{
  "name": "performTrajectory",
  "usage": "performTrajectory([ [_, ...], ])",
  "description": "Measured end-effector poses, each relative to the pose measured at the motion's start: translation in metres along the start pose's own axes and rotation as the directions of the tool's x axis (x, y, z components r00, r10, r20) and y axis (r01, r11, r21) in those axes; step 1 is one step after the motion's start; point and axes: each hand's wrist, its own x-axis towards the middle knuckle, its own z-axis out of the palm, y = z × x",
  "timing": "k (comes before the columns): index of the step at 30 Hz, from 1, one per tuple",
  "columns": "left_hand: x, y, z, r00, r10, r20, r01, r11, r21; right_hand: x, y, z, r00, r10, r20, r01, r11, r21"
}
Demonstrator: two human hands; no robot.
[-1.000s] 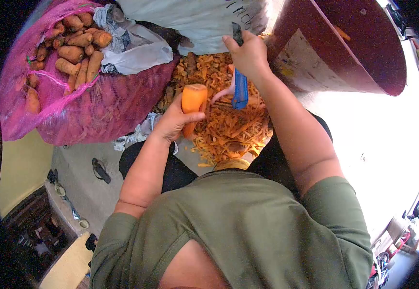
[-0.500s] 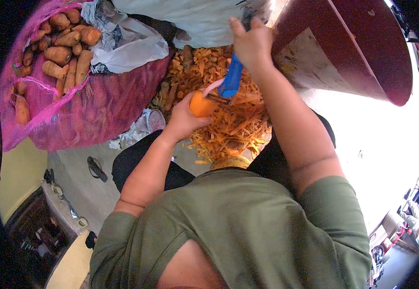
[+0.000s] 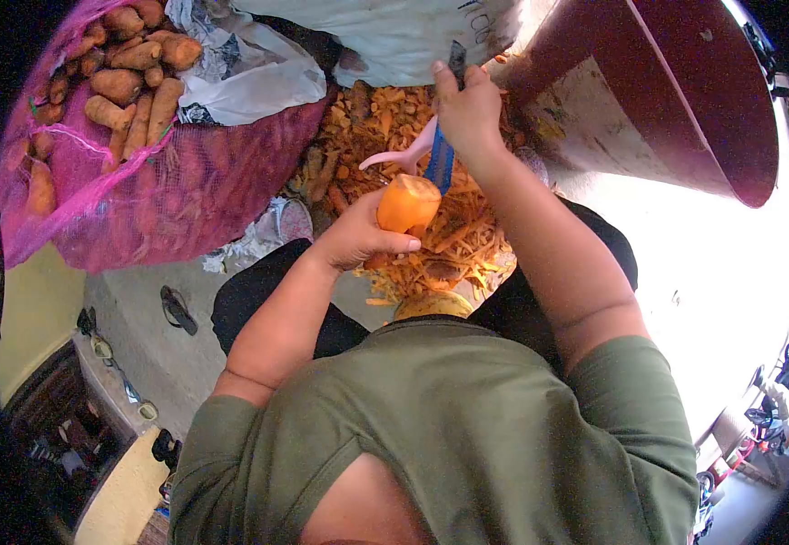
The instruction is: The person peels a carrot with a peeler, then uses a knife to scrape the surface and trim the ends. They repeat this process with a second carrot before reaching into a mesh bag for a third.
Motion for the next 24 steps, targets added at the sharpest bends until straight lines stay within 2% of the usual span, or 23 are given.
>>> performTrajectory([
  [3,-0.001,0.002,0.003,0.998,0.034,-0.045,-0.036,0.999,-0.039,-0.015,-0.006,0.008,0.994,-0.026,0.107,0.010,0.990,0.140],
  [4,0.000,0.002,0.002,0.996,0.051,-0.068,-0.054,0.998,-0.039,-0.020,-0.010,0.009,0.987,0.036,0.158,-0.052,0.994,0.096],
  [7,0.003,0.001,-0.003,0.989,0.076,-0.128,-0.080,0.996,-0.025,-0.028,0.004,0.013,0.920,0.026,0.391,-0.053,0.997,0.059],
  [8,0.003,0.001,-0.006,0.988,0.068,-0.141,-0.070,0.998,-0.010,-0.027,0.010,0.013,0.892,0.033,0.452,-0.030,0.999,-0.013],
  [11,0.003,0.001,-0.016,0.963,0.070,-0.261,-0.063,0.997,0.036,-0.023,-0.002,0.002,0.863,0.046,0.504,-0.008,0.997,-0.078],
  [12,0.003,0.000,-0.021,0.947,0.075,-0.314,-0.062,0.997,0.053,-0.026,-0.006,-0.002,0.871,-0.012,0.491,0.128,0.971,-0.203],
  [14,0.004,-0.001,-0.030,0.890,0.126,-0.437,-0.021,0.971,0.237,-0.037,-0.013,-0.007,0.860,-0.134,0.493,0.377,0.818,-0.434],
  [17,0.008,-0.013,-0.051,0.809,0.191,-0.555,0.056,0.916,0.397,-0.062,-0.025,-0.009,0.786,0.023,0.617,0.497,0.571,-0.654],
  [19,0.007,-0.013,-0.055,0.787,0.184,-0.589,0.143,0.875,0.463,-0.074,-0.019,-0.010,0.775,-0.027,0.632,0.556,0.506,-0.660],
  [22,0.006,-0.019,-0.060,0.782,0.233,-0.578,0.043,0.905,0.423,-0.080,-0.012,-0.014,0.749,-0.081,0.657,0.613,0.461,-0.642],
  [24,0.005,-0.025,-0.066,0.774,0.226,-0.591,0.066,0.900,0.431,-0.083,-0.008,-0.017,0.738,-0.137,0.661,0.639,0.459,-0.617],
])
